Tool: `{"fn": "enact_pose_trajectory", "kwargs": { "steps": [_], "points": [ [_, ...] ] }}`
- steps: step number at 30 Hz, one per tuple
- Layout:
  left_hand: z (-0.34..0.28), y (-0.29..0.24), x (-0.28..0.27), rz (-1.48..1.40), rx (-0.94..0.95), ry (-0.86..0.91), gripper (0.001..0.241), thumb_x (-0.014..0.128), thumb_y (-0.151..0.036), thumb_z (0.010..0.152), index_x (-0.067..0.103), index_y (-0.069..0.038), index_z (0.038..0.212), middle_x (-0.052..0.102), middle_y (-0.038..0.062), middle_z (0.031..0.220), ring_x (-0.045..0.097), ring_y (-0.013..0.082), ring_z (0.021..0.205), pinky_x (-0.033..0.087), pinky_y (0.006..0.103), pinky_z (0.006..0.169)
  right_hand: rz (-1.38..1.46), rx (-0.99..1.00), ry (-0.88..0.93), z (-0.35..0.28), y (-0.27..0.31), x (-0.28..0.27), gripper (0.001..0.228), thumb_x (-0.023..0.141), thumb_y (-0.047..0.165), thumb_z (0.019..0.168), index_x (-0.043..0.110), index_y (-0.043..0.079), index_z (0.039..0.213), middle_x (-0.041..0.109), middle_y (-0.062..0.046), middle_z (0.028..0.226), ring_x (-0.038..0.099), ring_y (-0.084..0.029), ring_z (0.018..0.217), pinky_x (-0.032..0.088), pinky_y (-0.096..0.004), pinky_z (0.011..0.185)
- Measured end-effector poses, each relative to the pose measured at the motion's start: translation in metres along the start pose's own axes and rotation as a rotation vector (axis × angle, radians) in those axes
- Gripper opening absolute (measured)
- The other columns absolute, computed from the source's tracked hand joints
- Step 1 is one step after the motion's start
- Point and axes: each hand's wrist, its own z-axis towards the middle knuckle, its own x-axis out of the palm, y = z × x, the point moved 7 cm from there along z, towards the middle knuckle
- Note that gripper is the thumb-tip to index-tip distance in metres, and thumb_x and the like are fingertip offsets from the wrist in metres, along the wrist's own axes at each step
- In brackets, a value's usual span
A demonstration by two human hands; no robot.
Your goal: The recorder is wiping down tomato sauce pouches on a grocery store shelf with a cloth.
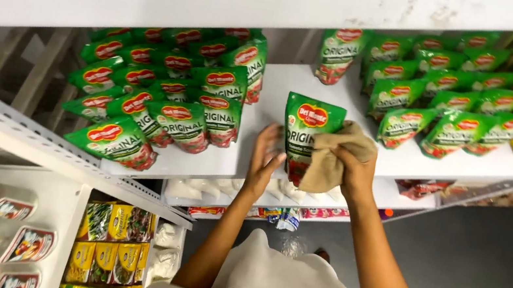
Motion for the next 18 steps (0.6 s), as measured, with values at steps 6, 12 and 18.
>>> {"fn": "enact_pose_trajectory", "kwargs": {
  "steps": [6, 12, 18],
  "points": [
    [0.004, 0.217, 0.011, -0.9, -0.705, 0.138, 0.071, 0.071, -0.059, 0.092, 0.063, -0.003, 0.135, 0.07, 0.022, 0.125, 0.071, 0.0349, 0.112, 0.055, 0.0518, 0.1, 0.065, 0.134, -0.207, -0.028, -0.027, -0.019, 0.044, 0.079, 0.009, 0.085, 0.065, 0.0, 0.126, 0.072, -0.012, 0.105, 0.074, -0.024, 0.089, 0.061, -0.041, 0.076],
    [0.023, 0.142, 0.027, -0.886, -0.826, 0.082, 0.061, 0.079, -0.045, 0.092, 0.064, 0.0, 0.129, 0.072, 0.024, 0.119, 0.073, 0.0365, 0.106, 0.057, 0.054, 0.094, -0.305, -0.196, -0.238, -0.03, -0.001, -0.04, 0.046, 0.077, -0.001, 0.086, 0.061, 0.008, 0.128, 0.068, -0.009, 0.112, 0.063, -0.017, 0.106, 0.051, -0.037, 0.098],
    [0.024, 0.171, 0.011, -0.814, -0.771, 0.105, 0.058, 0.076, -0.051, 0.091, 0.068, -0.005, 0.125, 0.075, 0.016, 0.112, 0.074, 0.0273, 0.1, 0.059, 0.0458, 0.094, -0.86, -0.352, 0.606, -0.068, -0.005, 0.072, 0.083, 0.086, 0.016, 0.068, 0.057, 0.004, 0.145, 0.05, -0.02, 0.155, 0.033, -0.045, 0.149, 0.014, -0.06, 0.122]
  ]
}}
